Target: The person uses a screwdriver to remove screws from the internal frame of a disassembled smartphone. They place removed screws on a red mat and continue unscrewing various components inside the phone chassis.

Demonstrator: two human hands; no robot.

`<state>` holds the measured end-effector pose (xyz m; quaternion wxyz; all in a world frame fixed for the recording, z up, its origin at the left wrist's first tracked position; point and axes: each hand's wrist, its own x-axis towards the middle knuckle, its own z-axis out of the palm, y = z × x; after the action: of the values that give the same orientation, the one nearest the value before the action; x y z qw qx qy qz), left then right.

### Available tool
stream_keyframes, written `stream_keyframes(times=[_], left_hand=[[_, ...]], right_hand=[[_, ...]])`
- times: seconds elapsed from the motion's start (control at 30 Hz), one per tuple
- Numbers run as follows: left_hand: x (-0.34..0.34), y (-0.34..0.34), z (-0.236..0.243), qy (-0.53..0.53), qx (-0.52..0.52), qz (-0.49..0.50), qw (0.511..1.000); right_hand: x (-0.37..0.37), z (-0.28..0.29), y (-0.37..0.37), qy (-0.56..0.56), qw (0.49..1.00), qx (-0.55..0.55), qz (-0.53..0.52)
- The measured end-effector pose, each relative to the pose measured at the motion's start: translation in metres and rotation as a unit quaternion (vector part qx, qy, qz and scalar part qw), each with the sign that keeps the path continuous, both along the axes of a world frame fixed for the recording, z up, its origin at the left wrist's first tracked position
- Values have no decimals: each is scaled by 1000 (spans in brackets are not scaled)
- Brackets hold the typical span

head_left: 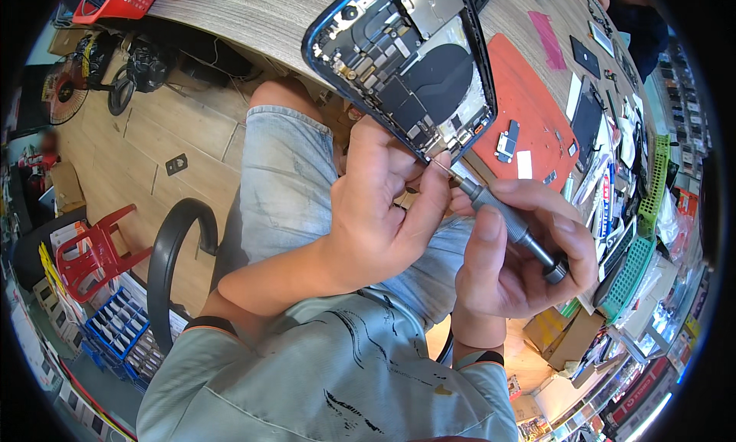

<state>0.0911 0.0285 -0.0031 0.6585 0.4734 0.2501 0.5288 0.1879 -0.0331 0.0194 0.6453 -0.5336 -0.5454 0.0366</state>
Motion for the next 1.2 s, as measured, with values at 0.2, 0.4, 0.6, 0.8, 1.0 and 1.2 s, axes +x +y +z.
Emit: stream_keyframes(times=[0.2, 0.4, 0.6, 0.8, 1.0, 1.2], left_hand=[[1, 7, -6, 23, 63, -5, 998], [1, 7, -8, 31, 78, 1, 996], [-11, 7, -15, 74, 117, -85, 987], [-9, 7, -14, 74, 102, -76, 989], [1, 7, -10, 46, 96, 14, 994], [2, 5, -13, 38, 68, 12, 997]], right_hand=[[5, 3, 7, -27, 1000, -8, 8], [4, 2, 7, -28, 999, -18, 10], [4, 3, 8, -19, 1000, -19, 12], [5, 1, 9, -26, 999, -15, 18], [5, 10, 5, -95, 993, -69, 15], [8, 33, 1, -201, 970, -136, 23]])
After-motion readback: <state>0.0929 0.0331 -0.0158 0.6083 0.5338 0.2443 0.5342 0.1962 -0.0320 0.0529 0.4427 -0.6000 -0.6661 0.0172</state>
